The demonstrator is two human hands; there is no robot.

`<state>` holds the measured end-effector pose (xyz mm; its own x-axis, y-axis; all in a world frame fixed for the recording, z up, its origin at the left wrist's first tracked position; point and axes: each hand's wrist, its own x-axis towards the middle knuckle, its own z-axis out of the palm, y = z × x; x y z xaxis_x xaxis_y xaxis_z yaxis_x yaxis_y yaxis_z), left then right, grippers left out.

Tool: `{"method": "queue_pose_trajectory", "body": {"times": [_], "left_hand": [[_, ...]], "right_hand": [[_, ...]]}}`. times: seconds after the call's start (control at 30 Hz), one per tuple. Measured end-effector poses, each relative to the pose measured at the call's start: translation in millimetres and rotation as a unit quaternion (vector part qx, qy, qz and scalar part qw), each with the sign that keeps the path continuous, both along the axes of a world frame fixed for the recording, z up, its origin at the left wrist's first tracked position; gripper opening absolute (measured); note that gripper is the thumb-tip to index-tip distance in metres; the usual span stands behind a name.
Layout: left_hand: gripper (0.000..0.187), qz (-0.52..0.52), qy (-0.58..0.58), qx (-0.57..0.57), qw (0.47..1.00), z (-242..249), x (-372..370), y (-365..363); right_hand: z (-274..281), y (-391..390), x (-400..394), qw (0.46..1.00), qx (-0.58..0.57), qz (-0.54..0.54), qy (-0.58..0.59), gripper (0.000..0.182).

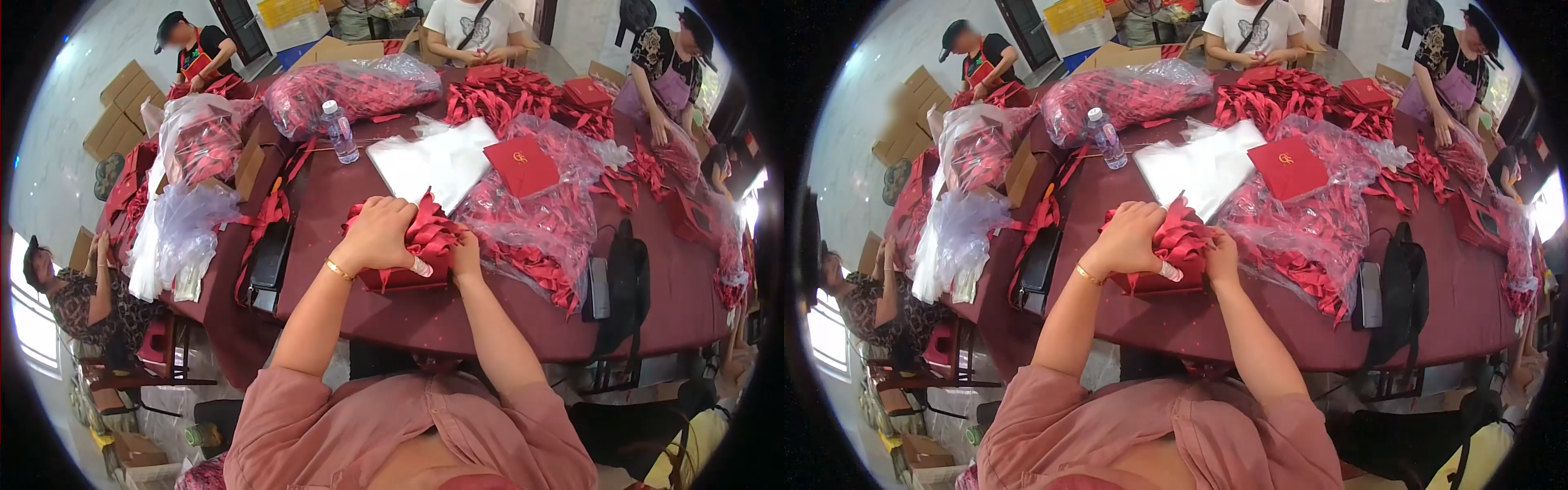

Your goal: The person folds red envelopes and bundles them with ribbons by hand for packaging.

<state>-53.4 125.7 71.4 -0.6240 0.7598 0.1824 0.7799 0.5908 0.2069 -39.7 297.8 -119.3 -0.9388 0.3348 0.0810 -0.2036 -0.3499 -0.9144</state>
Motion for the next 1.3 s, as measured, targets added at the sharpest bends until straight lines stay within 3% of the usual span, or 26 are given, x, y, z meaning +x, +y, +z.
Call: {"method": "queue_pose_trajectory", "body": {"times": [0.3, 0.33, 0.43, 0.47, 0.7, 0.77, 0.8, 0.93, 1.1, 1.2, 1.3], "left_hand": [[0.083, 0.001, 0.008, 0.015, 1.0, -1.9, 1.1, -0.5], [0.085, 0.006, 0.009, -0.005, 1.0, -2.0, -0.5, -0.3], [0.085, 0.003, 0.005, 0.014, 1.0, -4.5, -1.3, -3.5], [0.082, -0.002, 0.004, 0.023, 1.0, -6.3, -2.2, -4.9], [0.073, -0.011, 0.012, 0.039, 0.999, -7.0, 0.5, -8.3], [0.073, -0.013, 0.008, 0.037, 0.999, -7.4, -0.2, -8.9], [0.073, -0.01, 0.007, 0.04, 0.999, -8.4, 0.8, -8.7], [0.074, -0.011, 0.006, 0.04, 0.999, -8.7, 0.6, -9.5], [0.075, -0.008, -0.002, 0.034, 0.999, -7.4, 1.7, -10.1], [0.076, -0.013, 0.008, 0.043, 0.999, -8.2, 1.1, -9.8], [0.077, -0.007, 0.003, 0.036, 0.999, -5.6, 2.4, -10.1]], "right_hand": [[-0.2, 3.3, 2.9, 0.999, -0.034, 0.015, -0.029, 0.027], [-0.1, 4.4, 1.0, 1.0, 0.025, 0.001, -0.001, 0.033], [22.3, 3.2, 13.1, 0.999, 0.026, 0.004, -0.024, 0.033], [36.5, -2.4, 17.6, 0.998, -0.049, 0.009, -0.045, 0.032], [20.7, 6.1, 10.5, 0.998, -0.019, 0.028, -0.045, 0.029], [29.5, 3.6, 13.7, 0.994, -0.086, 0.033, -0.053, 0.026], [16.3, 7.3, 10.4, 0.999, -0.003, 0.023, -0.039, 0.024], [5.0, 14.3, 6.8, 0.997, 0.046, 0.04, -0.046, 0.024], [19.8, 8.1, 13.0, 0.992, -0.096, 0.011, -0.084, 0.026], [38.9, -0.5, 19.8, 0.989, -0.081, -0.012, -0.119, 0.028], [24.3, 5.7, 14.7, 0.992, -0.084, 0.018, -0.089, 0.029]]}}
